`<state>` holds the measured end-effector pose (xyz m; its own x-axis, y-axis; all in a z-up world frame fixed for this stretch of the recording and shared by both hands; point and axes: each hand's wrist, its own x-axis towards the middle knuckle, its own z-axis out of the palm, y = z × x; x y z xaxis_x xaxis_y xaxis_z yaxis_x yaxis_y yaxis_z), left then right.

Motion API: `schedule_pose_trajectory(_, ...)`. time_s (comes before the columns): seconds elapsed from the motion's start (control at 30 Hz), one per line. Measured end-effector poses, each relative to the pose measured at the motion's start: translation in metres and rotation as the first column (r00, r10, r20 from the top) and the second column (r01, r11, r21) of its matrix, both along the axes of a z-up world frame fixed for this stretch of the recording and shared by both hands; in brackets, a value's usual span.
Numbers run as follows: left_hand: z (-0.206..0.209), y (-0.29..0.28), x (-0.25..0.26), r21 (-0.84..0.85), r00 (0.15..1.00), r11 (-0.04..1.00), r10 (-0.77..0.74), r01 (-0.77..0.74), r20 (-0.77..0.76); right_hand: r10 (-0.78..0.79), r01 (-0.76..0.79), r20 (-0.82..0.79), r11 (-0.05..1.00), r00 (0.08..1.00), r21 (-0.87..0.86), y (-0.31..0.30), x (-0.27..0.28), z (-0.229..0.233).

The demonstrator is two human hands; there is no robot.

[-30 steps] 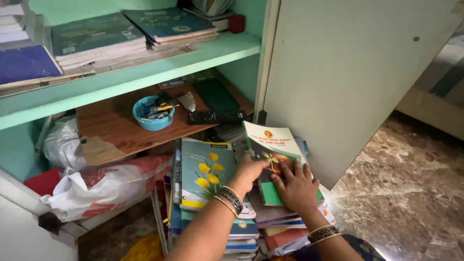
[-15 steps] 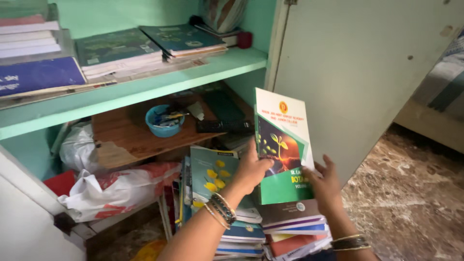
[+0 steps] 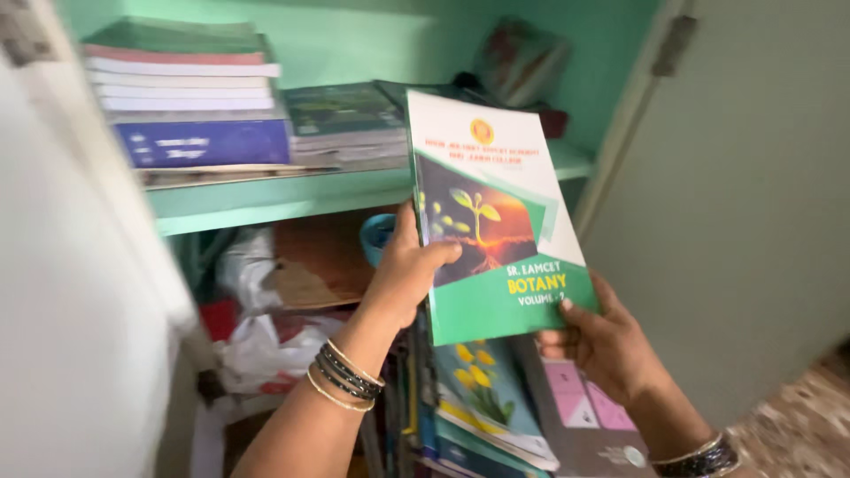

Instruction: The person organizes books and notebooks on a shelf by picking them up from a pile and placing them into sorted stacks on the shelf by hand.

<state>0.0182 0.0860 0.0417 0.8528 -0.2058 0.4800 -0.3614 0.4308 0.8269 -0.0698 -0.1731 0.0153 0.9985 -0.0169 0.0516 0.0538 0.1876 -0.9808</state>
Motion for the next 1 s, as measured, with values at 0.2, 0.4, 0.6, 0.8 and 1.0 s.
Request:
schedule_pose_trajectory(0.2, 0.033, 0.085, 0.017, -0.058, 0.978, 0.982, 0.183, -0.178, 0.103, 0.030, -0.022, 0.074, 0.994, 0.997, -0.108, 0.092, 0.043, 0.065)
schedule_pose_trajectory(0.4, 0.060, 0.165, 0.056, 0.082, 0.821, 0.817, 0.564, -0.571, 0.089, 0.159, -0.190, 0.269, 0.978, 0.950, 0.092, 0.157, 0.104, 0.111)
schedule_pose_trajectory(0.6, 0.045, 0.216, 0.107, 0.407, 0.362, 0.125, 0.729, -0.905, 0.581, 0.224, -0.273, 0.178, 0.904, 0.958, 0.329, 0.227, 0.183, 0.149)
schedule_pose_trajectory(0.8, 0.050, 0.196, 0.097, 0.666, 0.468, -0.070, 0.657, -0.743, 0.591, 0.431, -0.488, 0.249, 0.834, 0.867, 0.257, 0.315, 0.279, 0.173)
schedule_pose_trajectory(1.0, 0.052, 0.193, 0.094, 0.714, 0.508, -0.154, 0.603, -0.683, 0.615, 0.141, 0.184, 0.666, 0.900, 0.733, -0.394, 0.343, 0.277, 0.124)
